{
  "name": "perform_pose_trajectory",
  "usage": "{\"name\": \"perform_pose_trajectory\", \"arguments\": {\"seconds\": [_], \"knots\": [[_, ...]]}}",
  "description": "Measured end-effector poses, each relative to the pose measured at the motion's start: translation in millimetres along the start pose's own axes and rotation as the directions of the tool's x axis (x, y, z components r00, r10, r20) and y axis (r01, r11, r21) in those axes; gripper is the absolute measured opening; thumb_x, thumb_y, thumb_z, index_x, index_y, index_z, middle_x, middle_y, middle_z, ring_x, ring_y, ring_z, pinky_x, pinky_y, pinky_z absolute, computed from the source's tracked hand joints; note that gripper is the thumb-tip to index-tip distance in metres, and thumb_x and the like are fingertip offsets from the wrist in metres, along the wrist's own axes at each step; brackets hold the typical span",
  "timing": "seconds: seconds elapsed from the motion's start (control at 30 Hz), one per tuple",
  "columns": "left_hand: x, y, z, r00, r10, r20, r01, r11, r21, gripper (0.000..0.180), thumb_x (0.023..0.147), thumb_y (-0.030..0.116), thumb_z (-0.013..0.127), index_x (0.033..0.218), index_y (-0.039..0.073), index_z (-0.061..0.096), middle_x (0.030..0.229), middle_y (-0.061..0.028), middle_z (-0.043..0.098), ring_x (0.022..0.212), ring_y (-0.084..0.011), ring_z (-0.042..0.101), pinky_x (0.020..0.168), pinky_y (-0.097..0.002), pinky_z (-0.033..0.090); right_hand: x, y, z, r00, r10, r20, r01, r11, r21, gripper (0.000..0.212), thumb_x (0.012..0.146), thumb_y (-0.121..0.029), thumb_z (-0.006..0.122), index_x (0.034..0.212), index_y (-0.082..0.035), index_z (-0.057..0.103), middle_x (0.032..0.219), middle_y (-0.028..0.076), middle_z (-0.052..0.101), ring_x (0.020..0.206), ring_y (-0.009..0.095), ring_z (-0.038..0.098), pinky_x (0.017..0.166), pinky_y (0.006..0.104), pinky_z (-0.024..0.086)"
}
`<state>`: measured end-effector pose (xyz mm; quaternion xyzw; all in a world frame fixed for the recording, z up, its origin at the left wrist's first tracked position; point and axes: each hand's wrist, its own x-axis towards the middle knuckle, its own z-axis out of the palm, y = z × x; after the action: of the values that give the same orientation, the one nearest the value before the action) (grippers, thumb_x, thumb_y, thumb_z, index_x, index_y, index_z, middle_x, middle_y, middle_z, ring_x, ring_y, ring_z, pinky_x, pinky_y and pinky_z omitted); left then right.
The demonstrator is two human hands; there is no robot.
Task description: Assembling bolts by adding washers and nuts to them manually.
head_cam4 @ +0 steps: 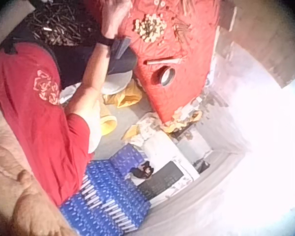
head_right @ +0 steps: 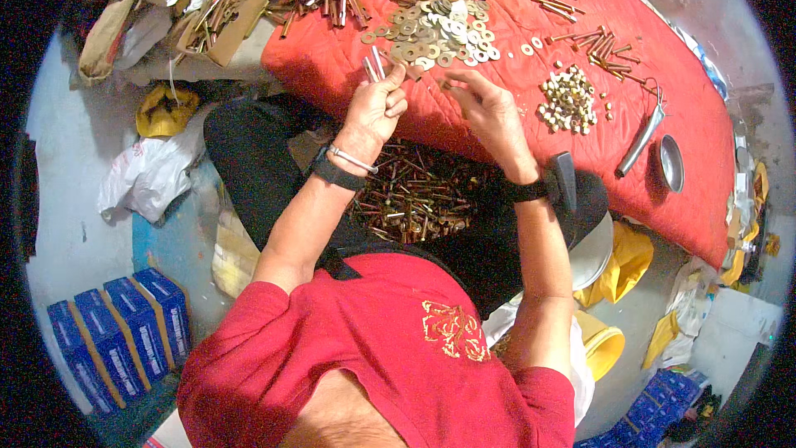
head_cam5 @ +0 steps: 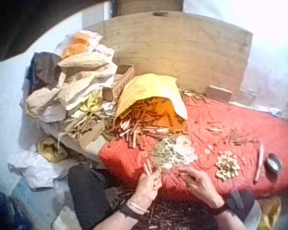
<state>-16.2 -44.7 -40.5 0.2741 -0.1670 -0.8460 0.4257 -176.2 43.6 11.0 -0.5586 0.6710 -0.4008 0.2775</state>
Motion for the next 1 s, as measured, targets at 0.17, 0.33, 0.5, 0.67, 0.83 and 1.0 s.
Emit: {"name": "perform_pose_trajectory", "arguments": {"seconds": [0.17, 0.33, 0.5, 0.67, 0.83, 1.0], "knots": [[-2.2, -10.5, 13.2, 0.999, 0.036, 0.033, -0.038, 0.999, 0.035, 0.005, 0.087, 0.011, 0.062, 0.089, 0.010, 0.057, 0.069, 0.0044, 0.056, 0.040, -0.0007, 0.030, 0.033, -0.0172, 0.022, -5.9, -10.2, 10.2, 0.989, -0.131, -0.062, 0.130, 0.991, -0.005, 0.022, 0.086, -0.007, 0.060, 0.108, -0.005, 0.063, 0.072, 0.003, 0.061, 0.064, 0.006, 0.050, 0.056, 0.0229, 0.044], [-5.5, -15.9, 22.6, 0.997, 0.077, 0.015, -0.078, 0.991, 0.107, 0.006, 0.087, 0.012, 0.063, 0.086, 0.009, 0.059, 0.064, 0.0064, 0.052, 0.040, -0.0003, 0.031, 0.033, -0.0175, 0.022, -9.1, -14.5, 4.1, 0.998, 0.023, -0.059, -0.016, 0.993, 0.114, 0.020, 0.088, -0.009, 0.059, 0.107, -0.006, 0.063, 0.065, -0.001, 0.055, 0.059, 0.004, 0.047, 0.051, 0.0213, 0.039], [-7.4, -26.3, 32.3, 0.995, 0.089, -0.039, -0.081, 0.980, 0.183, 0.006, 0.085, 0.009, 0.064, 0.082, 0.009, 0.060, 0.061, 0.0080, 0.048, 0.039, -0.0001, 0.031, 0.033, -0.0178, 0.021, -5.4, -7.9, 11.2, 0.980, -0.025, -0.198, 0.046, 0.994, 0.102, 0.018, 0.087, -0.011, 0.060, 0.103, -0.004, 0.064, 0.070, 0.001, 0.053, 0.061, 0.007, 0.047, 0.053, 0.0224, 0.039], [-6.3, -87.6, 39.5, 0.986, 0.069, -0.149, -0.051, 0.991, 0.122, 0.013, 0.084, 0.021, 0.066, 0.088, 0.011, 0.058, 0.061, 0.0083, 0.047, 0.042, -0.0027, 0.036, 0.037, -0.0225, 0.029, 7.1, -24.2, 30.8, 0.775, -0.416, -0.475, 0.283, 0.901, -0.328, 0.029, 0.090, -0.024, 0.052, 0.110, -0.004, 0.059, 0.109, 0.015, 0.051, 0.107, 0.030, 0.048, 0.094, 0.0369, 0.037], [-7.1, -40.6, 32.3, 0.988, -0.142, 0.067, 0.131, 0.981, 0.139, 0.015, 0.088, 0.020, 0.060, 0.096, 0.007, 0.059, 0.076, -0.0057, 0.064, 0.043, -0.0039, 0.036, 0.036, -0.0175, 0.025, 29.8, 33.0, -31.1, 0.891, -0.226, -0.393, 0.203, 0.974, -0.102, 0.016, 0.084, -0.015, 0.057, 0.096, -0.004, 0.062, 0.090, 0.013, 0.059, 0.089, 0.028, 0.056, 0.080, 0.0366, 0.044], [10.6, 1.9, 7.3, 0.966, -0.225, 0.129, 0.207, 0.969, 0.139, 0.025, 0.090, 0.022, 0.053, 0.099, -0.001, 0.060, 0.061, 0.0001, 0.055, 0.040, -0.0049, 0.036, 0.035, -0.0178, 0.026, 27.9, 78.5, -105.8, 0.936, -0.319, -0.147, 0.050, 0.537, -0.842, 0.010, 0.074, -0.011, 0.063, 0.083, -0.006, 0.062, 0.083, 0.013, 0.057, 0.083, 0.033, 0.054, 0.072, 0.0417, 0.046]]}}
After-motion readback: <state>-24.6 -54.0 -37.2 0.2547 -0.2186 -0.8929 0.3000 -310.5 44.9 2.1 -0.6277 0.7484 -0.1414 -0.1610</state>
